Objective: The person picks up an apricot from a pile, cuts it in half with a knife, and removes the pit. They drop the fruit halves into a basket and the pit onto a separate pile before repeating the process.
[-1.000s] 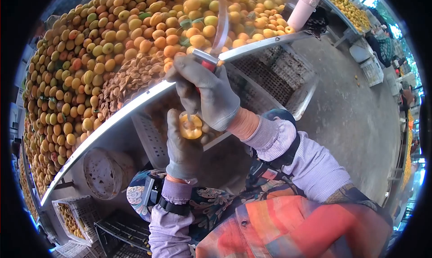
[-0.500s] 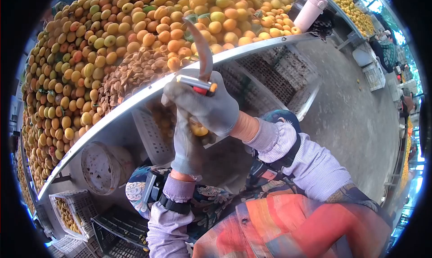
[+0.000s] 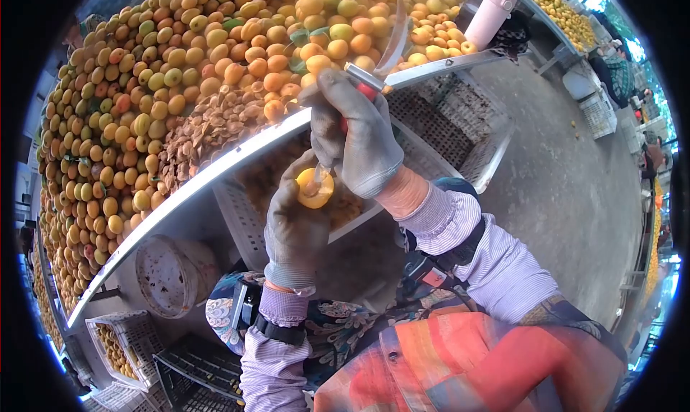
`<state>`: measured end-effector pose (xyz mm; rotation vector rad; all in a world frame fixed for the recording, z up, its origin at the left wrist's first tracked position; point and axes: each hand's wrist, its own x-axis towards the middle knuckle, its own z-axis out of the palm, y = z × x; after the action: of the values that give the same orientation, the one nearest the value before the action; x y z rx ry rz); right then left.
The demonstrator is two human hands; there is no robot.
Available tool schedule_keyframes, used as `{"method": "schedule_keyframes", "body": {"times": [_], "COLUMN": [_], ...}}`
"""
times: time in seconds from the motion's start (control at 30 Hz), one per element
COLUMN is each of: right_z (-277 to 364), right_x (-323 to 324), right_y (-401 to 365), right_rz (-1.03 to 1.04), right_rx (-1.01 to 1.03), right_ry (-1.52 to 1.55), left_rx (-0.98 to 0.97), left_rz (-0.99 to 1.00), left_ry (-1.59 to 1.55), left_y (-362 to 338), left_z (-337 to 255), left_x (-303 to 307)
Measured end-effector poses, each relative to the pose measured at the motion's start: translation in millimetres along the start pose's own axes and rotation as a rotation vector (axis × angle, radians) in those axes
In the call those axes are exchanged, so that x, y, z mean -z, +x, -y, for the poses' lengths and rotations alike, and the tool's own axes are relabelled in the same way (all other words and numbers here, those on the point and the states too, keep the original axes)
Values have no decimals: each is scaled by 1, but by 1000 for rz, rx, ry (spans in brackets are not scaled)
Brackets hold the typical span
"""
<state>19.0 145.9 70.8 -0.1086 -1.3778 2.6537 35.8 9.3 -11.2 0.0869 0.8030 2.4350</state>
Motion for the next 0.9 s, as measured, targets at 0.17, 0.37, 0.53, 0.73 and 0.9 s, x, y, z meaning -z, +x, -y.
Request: {"method": "schedule_keyframes", "body": {"times": [0.17,0.37,0.53,0.73,0.9], "right_z": [-5,-10,-20,-35,-37], "right_x": [-3,-11,-21,-23,-14], "right_y": [-2,-2,5,10,21], "right_rz": [-24,-65,-162,-321,-443], "right_rx": [34,8,102,38,-101], "right_ry": [-70,-63,3,160,386], "left_rx": [-189,-189,-314,-642,-480], "left_rz": [-158,-151,-249,-368,-355], "left_ry": [1004,239,356,1102,568], "left_y": [-1,8,14,9,10], "left_z": [-5,6,13,12,8], "left_x": [-6,-3,1,-7,-10]}}
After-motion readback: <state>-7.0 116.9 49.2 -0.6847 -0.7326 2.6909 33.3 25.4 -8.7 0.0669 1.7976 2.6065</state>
